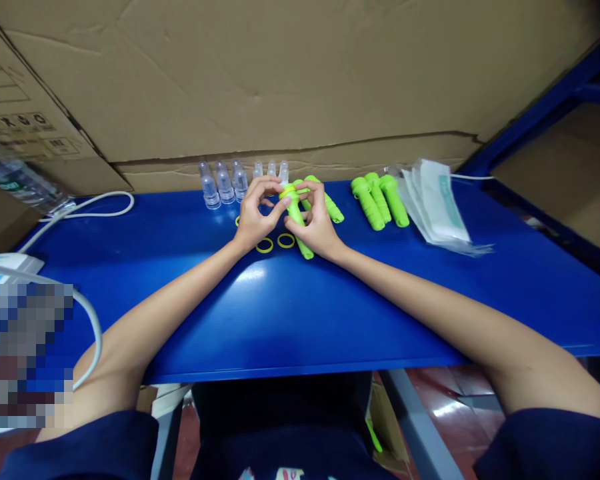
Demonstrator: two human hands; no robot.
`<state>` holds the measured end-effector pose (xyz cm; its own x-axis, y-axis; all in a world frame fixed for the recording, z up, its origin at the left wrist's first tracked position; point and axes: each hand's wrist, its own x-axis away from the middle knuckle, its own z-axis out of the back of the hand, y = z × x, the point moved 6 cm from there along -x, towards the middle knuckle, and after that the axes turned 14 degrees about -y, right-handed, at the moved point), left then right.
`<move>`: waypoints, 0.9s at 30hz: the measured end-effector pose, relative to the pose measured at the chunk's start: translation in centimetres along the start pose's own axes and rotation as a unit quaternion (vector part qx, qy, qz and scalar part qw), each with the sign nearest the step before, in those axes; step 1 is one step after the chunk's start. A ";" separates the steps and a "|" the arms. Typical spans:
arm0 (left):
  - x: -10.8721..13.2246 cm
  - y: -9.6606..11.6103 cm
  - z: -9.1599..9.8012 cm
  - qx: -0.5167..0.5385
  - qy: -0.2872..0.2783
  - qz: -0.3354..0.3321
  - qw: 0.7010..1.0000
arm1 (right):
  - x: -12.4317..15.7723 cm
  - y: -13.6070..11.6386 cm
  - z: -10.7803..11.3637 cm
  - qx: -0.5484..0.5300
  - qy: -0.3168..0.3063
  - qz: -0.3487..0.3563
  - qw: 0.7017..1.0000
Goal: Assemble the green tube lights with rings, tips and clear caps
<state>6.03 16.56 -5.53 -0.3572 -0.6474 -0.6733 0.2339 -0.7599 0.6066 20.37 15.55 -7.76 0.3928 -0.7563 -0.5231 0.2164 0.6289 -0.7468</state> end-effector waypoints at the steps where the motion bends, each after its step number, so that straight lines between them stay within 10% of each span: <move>1: 0.0 0.0 0.1 0.000 0.000 0.000 1.000 | 0.0 -0.1 0.0 -0.001 0.000 0.002 1.000; 27: -0.1 -0.1 0.2 -0.042 -0.023 -0.025 0.999 | 0.3 0.1 0.0 0.005 -0.002 0.001 1.000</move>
<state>5.84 16.75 -5.39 -0.4112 -0.6067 -0.6803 0.2898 -0.7946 0.5335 20.50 15.43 -7.99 0.3967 -0.7539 -0.5237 0.2249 0.6330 -0.7408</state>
